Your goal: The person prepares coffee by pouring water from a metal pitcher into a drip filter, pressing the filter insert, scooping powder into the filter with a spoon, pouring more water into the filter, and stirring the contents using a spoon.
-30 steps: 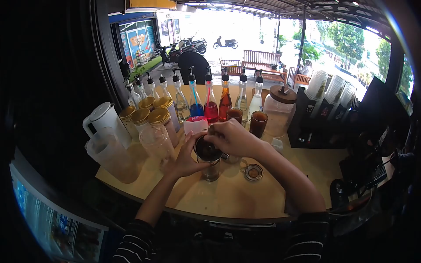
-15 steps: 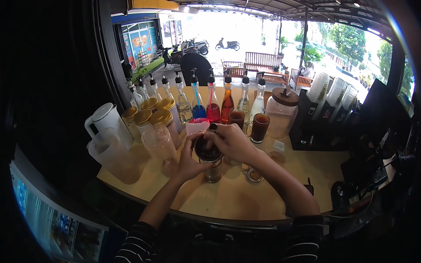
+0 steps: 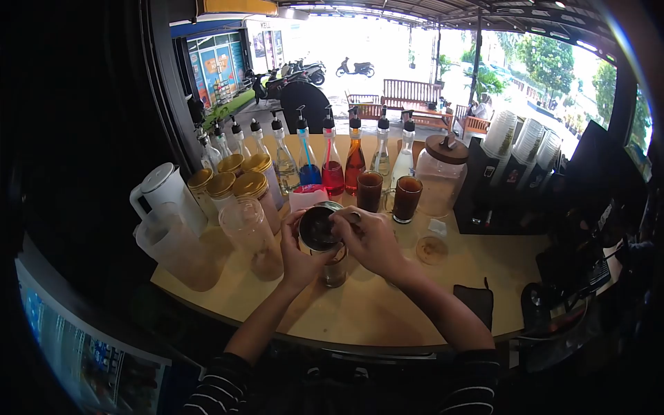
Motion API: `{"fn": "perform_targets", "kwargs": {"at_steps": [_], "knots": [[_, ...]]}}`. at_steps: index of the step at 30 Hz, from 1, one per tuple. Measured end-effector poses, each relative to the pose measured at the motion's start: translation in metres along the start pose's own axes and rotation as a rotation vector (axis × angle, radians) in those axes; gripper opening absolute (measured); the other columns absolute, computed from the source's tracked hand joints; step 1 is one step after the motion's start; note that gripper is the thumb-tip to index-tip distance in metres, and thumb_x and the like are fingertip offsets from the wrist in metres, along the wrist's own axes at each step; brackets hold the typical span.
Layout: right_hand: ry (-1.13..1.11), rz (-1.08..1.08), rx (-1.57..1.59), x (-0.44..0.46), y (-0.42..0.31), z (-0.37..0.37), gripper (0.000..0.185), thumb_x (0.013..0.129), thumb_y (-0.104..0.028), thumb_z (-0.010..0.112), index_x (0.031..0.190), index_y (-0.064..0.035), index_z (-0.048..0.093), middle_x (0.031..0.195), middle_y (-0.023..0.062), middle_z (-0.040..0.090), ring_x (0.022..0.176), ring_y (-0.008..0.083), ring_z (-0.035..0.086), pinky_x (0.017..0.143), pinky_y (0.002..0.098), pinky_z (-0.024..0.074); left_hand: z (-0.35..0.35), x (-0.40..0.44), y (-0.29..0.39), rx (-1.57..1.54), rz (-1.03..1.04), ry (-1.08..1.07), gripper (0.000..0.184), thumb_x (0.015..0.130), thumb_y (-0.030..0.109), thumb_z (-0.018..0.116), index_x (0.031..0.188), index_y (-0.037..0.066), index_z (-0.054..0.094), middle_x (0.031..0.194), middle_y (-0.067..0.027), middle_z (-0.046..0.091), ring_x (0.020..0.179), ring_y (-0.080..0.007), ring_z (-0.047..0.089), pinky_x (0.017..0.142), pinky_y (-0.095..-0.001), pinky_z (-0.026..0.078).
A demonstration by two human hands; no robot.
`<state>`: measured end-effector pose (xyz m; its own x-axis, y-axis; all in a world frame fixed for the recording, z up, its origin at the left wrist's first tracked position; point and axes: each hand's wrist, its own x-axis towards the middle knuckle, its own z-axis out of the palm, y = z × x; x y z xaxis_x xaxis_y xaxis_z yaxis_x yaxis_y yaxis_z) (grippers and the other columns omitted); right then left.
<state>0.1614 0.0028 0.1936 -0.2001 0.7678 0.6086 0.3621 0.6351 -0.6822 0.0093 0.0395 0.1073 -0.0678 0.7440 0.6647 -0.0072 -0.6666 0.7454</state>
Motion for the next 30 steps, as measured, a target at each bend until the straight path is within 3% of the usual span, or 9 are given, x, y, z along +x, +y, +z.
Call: {"fn": "perform_targets", "kwargs": {"at_steps": [3, 5, 8, 15, 18, 20, 26, 30], "knots": [[-0.059, 0.022, -0.08, -0.003, 0.001, 0.004, 0.014, 0.088, -0.011, 0.059, 0.09, 0.0019, 0.063, 0.074, 0.0119, 0.068, 0.064, 0.0197, 0.066, 0.065, 0.0304, 0.0503, 0.004, -0.002, -0.001, -0.045, -0.034, 0.002, 0.082, 0.056, 0.012, 0.088, 0.121, 0.004, 0.039, 0.123, -0.0123, 0.048, 0.114, -0.0219, 0.052, 0.099, -0.0344, 0.042], [0.033, -0.151, -0.307, -0.002, 0.003, 0.007, 0.014, 0.09, -0.012, 0.057, 0.088, -0.0016, 0.066, 0.073, 0.0072, 0.069, 0.071, 0.0198, 0.064, 0.073, 0.0315, 0.0463, 0.007, -0.005, 0.0, -0.038, 0.018, 0.005, 0.084, 0.057, 0.01, 0.088, 0.122, 0.005, 0.036, 0.126, -0.0124, 0.045, 0.116, -0.0224, 0.049, 0.1, -0.0339, 0.041], [0.042, -0.073, -0.273, -0.002, 0.004, 0.01, 0.012, 0.088, -0.013, 0.058, 0.088, -0.0031, 0.066, 0.075, 0.006, 0.069, 0.075, 0.0222, 0.062, 0.079, 0.0331, 0.0408, 0.01, -0.007, -0.003, -0.049, 0.024, 0.019, 0.085, 0.058, 0.011, 0.088, 0.123, 0.006, 0.034, 0.127, -0.0127, 0.043, 0.118, -0.0234, 0.048, 0.101, -0.0342, 0.039], [0.079, -0.123, -0.249, -0.007, 0.009, 0.011, 0.009, 0.087, -0.011, 0.058, 0.089, -0.0053, 0.065, 0.076, 0.0039, 0.069, 0.076, 0.02, 0.06, 0.078, 0.0339, 0.0384, 0.011, -0.007, -0.003, -0.044, 0.036, 0.016, 0.085, 0.058, 0.011, 0.088, 0.124, 0.006, 0.034, 0.126, -0.0124, 0.043, 0.118, -0.0234, 0.047, 0.101, -0.0342, 0.04], [0.01, -0.192, -0.379, -0.01, 0.013, 0.007, 0.009, 0.087, -0.009, 0.057, 0.09, -0.0055, 0.065, 0.075, 0.003, 0.069, 0.077, 0.0193, 0.059, 0.079, 0.0342, 0.0378, 0.008, -0.005, -0.005, 0.004, 0.032, 0.003, 0.084, 0.059, 0.013, 0.088, 0.123, 0.006, 0.035, 0.125, -0.0123, 0.043, 0.117, -0.0234, 0.048, 0.1, -0.0337, 0.041], [0.037, -0.213, -0.248, -0.01, 0.014, 0.005, 0.008, 0.085, -0.012, 0.06, 0.091, -0.0074, 0.064, 0.076, 0.0059, 0.064, 0.078, 0.023, 0.055, 0.08, 0.0343, 0.0357, 0.008, -0.005, 0.005, 0.029, -0.001, 0.029, 0.082, 0.059, 0.015, 0.088, 0.122, 0.005, 0.036, 0.123, -0.0126, 0.043, 0.115, -0.0249, 0.047, 0.1, -0.0358, 0.039], [0.062, -0.252, -0.4, -0.016, 0.021, 0.008, 0.009, 0.086, -0.01, 0.059, 0.092, -0.0064, 0.063, 0.074, 0.004, 0.065, 0.08, 0.0209, 0.056, 0.079, 0.0336, 0.0359, 0.008, -0.006, -0.006, 0.145, 0.031, 0.027, 0.083, 0.059, 0.018, 0.089, 0.123, 0.005, 0.037, 0.123, -0.0132, 0.041, 0.116, -0.0282, 0.04, 0.102, -0.04, 0.031], [0.148, -0.212, -0.287, -0.011, 0.016, 0.011, 0.008, 0.087, -0.009, 0.058, 0.092, -0.0059, 0.063, 0.074, 0.0026, 0.066, 0.081, 0.0195, 0.057, 0.08, 0.0341, 0.0356, 0.014, -0.007, -0.003, 0.143, 0.041, 0.044, 0.084, 0.059, 0.02, 0.089, 0.123, 0.005, 0.037, 0.124, -0.013, 0.04, 0.116, -0.0284, 0.04, 0.103, -0.04, 0.031]]}}
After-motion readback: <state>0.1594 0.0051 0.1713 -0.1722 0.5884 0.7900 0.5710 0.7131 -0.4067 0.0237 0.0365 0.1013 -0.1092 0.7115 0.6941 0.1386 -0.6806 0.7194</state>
